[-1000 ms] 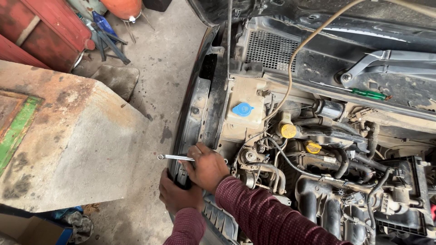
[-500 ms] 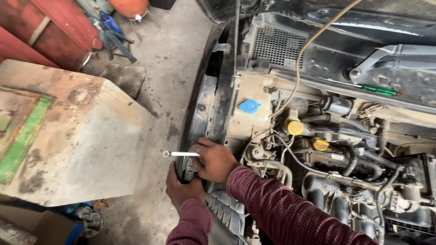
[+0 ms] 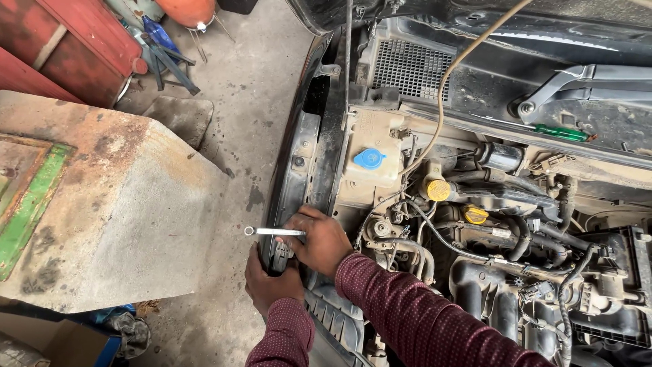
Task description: The person uses a wrench to loosen and turn a bolt on a component at the front edge of a car's open engine bay, steadying the panel with the other hand. They then remove a round cap from a reservoir by hand and continue working on the component with their hands.
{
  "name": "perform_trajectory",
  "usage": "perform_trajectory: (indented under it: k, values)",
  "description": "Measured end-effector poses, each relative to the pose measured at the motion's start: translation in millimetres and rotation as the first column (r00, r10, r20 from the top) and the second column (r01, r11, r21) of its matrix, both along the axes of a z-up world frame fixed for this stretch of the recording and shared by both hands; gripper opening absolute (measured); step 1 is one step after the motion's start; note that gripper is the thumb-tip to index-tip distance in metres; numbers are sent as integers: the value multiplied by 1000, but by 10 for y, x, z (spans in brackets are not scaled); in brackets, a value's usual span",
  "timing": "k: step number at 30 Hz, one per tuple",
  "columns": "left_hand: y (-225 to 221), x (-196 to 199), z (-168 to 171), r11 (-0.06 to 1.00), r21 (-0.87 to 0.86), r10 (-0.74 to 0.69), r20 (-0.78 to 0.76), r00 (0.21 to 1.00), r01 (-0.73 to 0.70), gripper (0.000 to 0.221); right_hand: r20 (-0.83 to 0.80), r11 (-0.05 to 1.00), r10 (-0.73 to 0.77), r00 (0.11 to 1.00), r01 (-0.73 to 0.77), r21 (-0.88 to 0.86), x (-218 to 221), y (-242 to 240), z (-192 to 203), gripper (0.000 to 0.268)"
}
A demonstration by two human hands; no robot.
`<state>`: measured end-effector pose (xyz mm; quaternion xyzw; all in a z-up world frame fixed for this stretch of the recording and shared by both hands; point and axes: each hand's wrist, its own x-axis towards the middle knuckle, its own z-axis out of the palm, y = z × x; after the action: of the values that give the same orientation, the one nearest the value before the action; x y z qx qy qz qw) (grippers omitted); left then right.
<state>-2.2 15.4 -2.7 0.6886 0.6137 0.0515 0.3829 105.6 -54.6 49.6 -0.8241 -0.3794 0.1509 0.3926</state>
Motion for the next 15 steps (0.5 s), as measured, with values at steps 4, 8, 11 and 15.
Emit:
perform_trajectory:
  k: [4,8,11,15]
  values:
    - [-15,20,92,1000,-16,5,-17,1000,-5,89,153,982,134,979,-151,109,119,2,-483,11]
    - [-7,28,73,1000,1,14,-10,1000,-14,90,81,969,246,966,-248,17,180,3,25,21]
    - [-33,1,33,1000,3,18,12,1000,-18,92,-16,959,278,961,-278,-52,184,-15,166,21]
    - [-25,9,73,999,31,10,17,1000,-10,90,132,955,284,949,-292,42,180,-12,63,21]
